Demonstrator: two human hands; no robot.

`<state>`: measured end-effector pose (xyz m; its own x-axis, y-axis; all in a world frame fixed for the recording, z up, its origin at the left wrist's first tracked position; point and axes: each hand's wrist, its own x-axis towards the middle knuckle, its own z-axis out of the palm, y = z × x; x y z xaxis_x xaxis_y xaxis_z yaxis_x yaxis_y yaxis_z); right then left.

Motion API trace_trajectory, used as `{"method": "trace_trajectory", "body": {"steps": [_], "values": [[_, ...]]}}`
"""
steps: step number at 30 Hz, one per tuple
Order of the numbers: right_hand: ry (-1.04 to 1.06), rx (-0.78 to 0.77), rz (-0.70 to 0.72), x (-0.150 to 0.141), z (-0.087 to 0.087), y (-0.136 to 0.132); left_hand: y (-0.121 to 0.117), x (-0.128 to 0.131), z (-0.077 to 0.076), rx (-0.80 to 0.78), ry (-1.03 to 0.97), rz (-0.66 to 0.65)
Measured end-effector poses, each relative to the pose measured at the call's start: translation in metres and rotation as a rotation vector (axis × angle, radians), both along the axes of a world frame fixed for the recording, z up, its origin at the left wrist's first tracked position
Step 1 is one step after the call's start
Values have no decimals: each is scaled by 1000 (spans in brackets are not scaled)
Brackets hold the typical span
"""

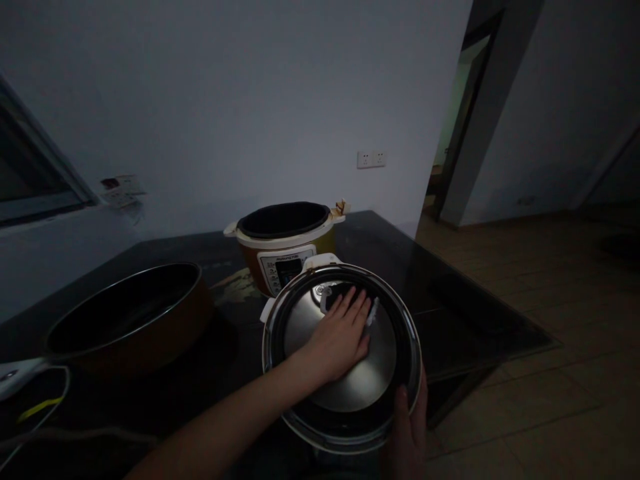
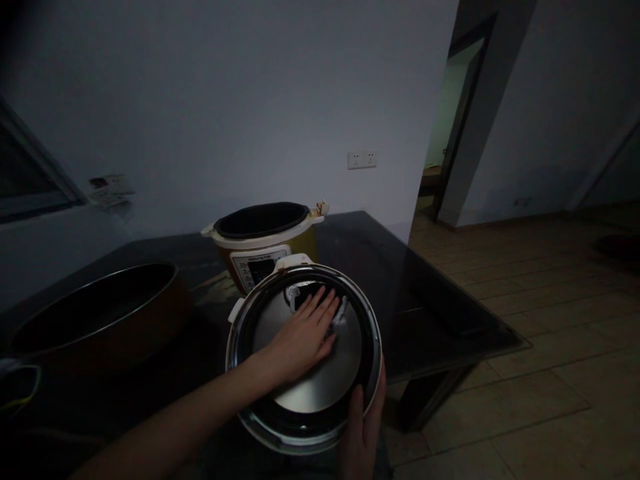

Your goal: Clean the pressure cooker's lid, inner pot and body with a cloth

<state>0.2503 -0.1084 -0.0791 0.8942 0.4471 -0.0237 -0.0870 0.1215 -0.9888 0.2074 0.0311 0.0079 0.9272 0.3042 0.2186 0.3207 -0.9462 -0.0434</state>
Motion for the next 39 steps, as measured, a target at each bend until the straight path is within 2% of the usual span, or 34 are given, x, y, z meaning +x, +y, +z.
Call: {"method": "trace_trajectory", "body": {"steps": [4, 7, 11, 14, 19, 22, 26, 30, 35, 39], "values": [[-4, -8, 21, 1, -1, 1, -3, 3, -4, 20, -42, 74], [18, -18, 5, 1, -4, 1, -1, 2, -3, 4, -39, 50], [-1, -3, -2, 0, -8, 2, 0, -5, 4, -88, 42, -138], [22, 10, -5, 0, -15, 3, -11, -13, 9, -185, 115, -289], [-40, 50, 17, 2, -23, 2, -33, -34, 5, -285, 158, -352], [-64, 29, 41, 2, -19, -1, -35, -50, -3, -294, 168, -322], [-34, 13, 61, 2, -10, -2, -21, -59, -10, -219, 131, -216], [9, 10, 42, 1, -10, -2, -4, -48, -3, -118, 116, -86], [17, -8, 69, 4, -17, -4, 2, -40, 7, -107, 72, -73], [17, -13, 69, 6, -24, -5, -3, -52, 1, -110, 86, -1]]}}
